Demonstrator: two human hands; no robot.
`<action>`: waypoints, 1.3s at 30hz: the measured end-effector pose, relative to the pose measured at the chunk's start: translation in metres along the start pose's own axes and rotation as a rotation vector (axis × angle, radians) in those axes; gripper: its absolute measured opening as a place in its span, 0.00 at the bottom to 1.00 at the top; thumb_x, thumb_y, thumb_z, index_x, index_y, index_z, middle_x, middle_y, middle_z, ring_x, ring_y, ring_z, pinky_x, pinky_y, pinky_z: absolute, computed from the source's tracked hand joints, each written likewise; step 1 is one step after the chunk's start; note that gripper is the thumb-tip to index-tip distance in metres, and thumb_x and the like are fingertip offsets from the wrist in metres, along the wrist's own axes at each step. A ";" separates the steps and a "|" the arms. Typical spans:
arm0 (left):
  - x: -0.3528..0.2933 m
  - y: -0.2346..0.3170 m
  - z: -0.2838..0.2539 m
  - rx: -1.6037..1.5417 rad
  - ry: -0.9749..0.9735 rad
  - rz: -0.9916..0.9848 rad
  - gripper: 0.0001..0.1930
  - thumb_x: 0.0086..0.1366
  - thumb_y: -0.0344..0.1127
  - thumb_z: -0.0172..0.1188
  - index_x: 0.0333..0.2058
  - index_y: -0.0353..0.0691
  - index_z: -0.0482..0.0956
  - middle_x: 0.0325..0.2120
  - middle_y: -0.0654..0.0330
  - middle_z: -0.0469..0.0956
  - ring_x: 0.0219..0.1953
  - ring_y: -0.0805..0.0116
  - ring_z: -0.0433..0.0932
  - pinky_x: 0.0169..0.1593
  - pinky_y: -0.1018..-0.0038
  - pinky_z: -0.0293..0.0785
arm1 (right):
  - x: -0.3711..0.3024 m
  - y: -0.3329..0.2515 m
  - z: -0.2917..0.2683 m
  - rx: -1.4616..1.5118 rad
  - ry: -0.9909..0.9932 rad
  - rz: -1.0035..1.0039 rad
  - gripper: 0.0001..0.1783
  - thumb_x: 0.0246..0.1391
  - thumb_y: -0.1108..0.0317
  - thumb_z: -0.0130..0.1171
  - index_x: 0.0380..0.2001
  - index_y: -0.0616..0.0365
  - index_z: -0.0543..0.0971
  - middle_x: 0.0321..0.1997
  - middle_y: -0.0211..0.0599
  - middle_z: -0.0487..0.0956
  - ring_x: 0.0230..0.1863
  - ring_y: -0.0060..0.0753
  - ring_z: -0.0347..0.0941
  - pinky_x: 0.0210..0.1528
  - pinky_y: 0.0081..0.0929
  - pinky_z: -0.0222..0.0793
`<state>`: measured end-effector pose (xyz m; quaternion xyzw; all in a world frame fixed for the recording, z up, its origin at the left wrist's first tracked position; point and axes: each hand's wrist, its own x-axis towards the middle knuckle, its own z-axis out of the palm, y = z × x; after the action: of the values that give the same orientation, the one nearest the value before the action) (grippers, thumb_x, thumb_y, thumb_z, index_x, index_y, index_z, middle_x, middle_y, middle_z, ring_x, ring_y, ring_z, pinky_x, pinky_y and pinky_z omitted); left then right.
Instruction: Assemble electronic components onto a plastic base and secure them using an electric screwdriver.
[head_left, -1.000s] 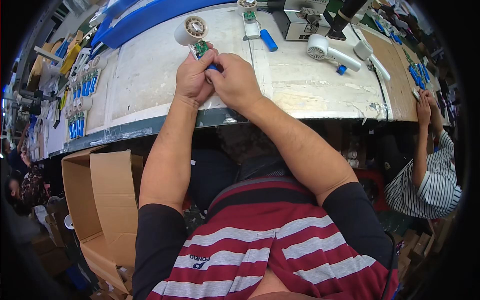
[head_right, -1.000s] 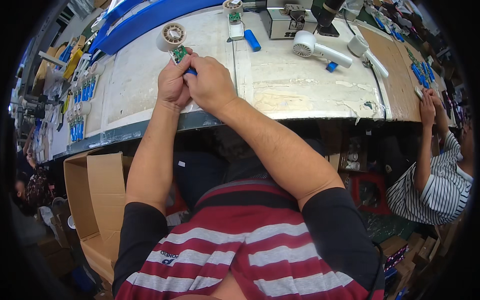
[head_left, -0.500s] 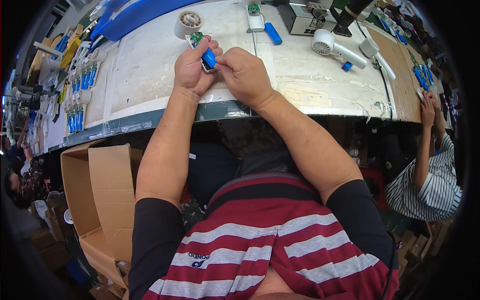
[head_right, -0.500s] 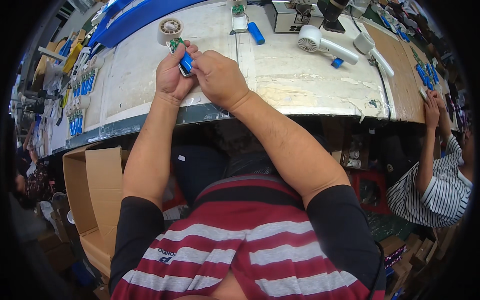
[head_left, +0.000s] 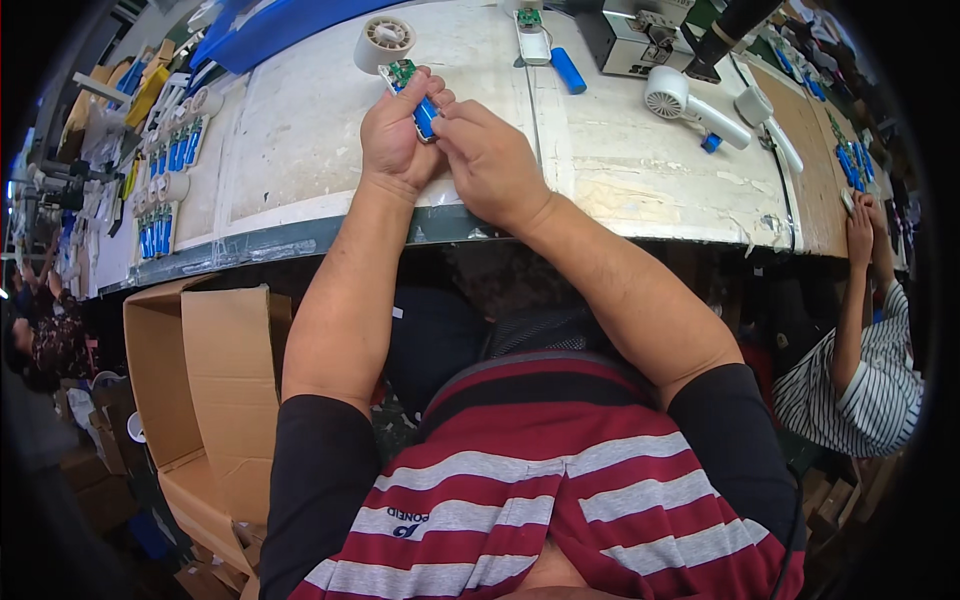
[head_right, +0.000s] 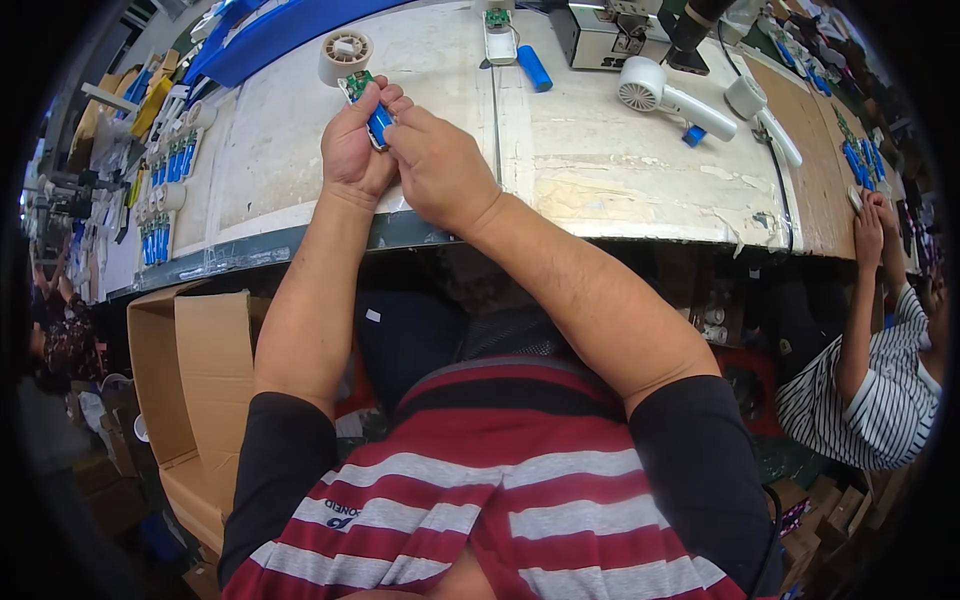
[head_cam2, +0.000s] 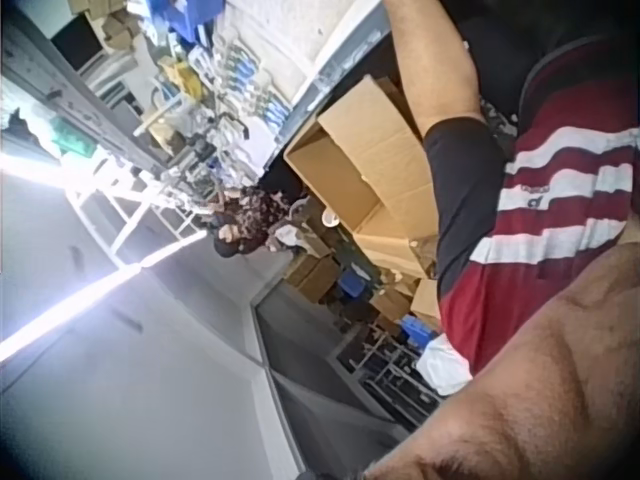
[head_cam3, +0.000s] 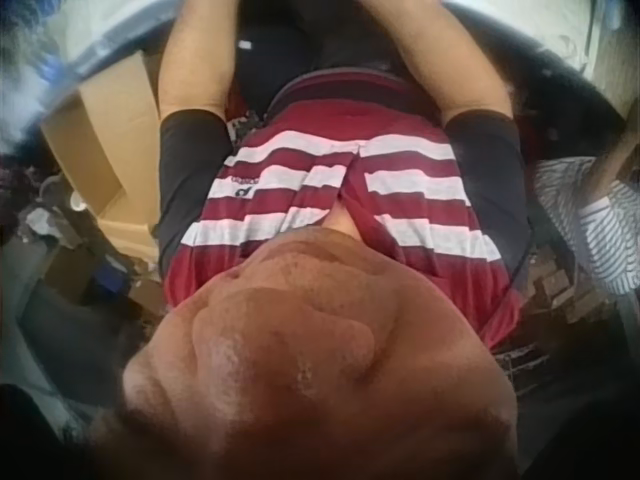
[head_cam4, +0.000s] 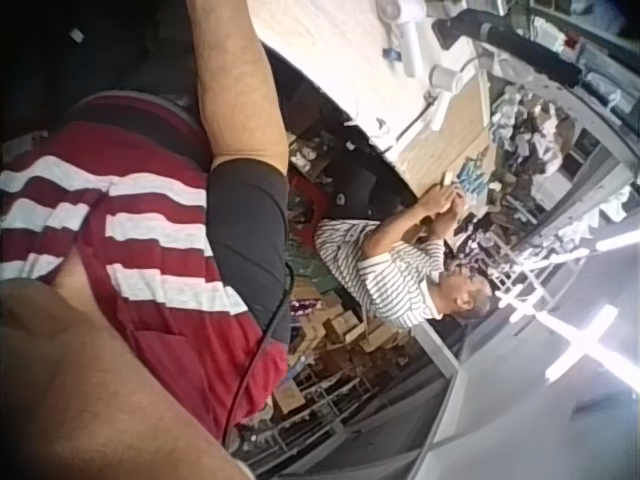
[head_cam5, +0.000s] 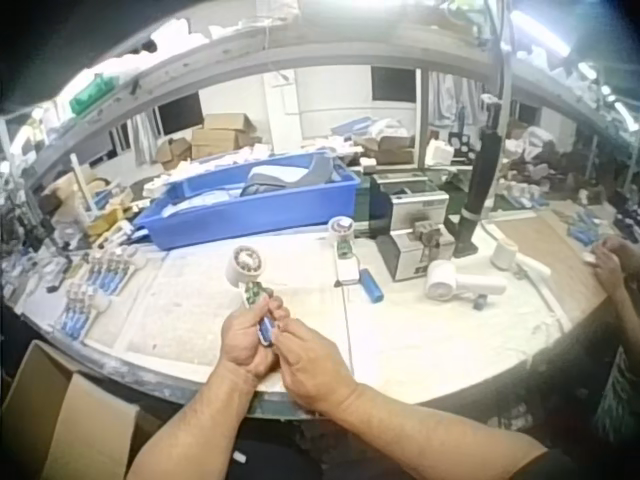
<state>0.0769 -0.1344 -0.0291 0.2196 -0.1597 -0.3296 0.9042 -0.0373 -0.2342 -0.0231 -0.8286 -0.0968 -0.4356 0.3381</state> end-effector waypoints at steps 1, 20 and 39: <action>0.000 0.002 -0.001 -0.018 0.002 0.009 0.05 0.77 0.26 0.57 0.48 0.35 0.75 0.35 0.57 0.78 0.35 0.70 0.76 0.39 0.77 0.78 | 0.000 -0.003 0.003 0.001 0.020 -0.044 0.09 0.58 0.77 0.64 0.42 0.62 0.85 0.46 0.40 0.84 0.40 0.43 0.79 0.43 0.30 0.75; -0.073 0.268 -0.082 2.031 0.898 0.053 0.35 0.61 0.48 0.72 0.62 0.30 0.78 0.51 0.48 0.84 0.49 0.56 0.82 0.55 0.67 0.78 | -0.002 0.002 -0.019 0.235 -0.240 0.302 0.09 0.59 0.78 0.62 0.43 0.64 0.84 0.40 0.37 0.79 0.34 0.35 0.73 0.38 0.28 0.70; -0.133 0.371 -0.154 2.684 0.969 0.034 0.26 0.61 0.48 0.74 0.47 0.31 0.82 0.44 0.45 0.83 0.46 0.43 0.81 0.51 0.56 0.79 | 0.030 0.045 -0.044 -0.181 -0.023 0.236 0.10 0.56 0.71 0.64 0.41 0.59 0.84 0.45 0.40 0.80 0.46 0.45 0.77 0.51 0.35 0.74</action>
<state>0.2422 0.2538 0.0067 0.9820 -0.0283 0.1859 -0.0174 -0.0281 -0.3001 -0.0039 -0.8663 0.0370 -0.3902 0.3096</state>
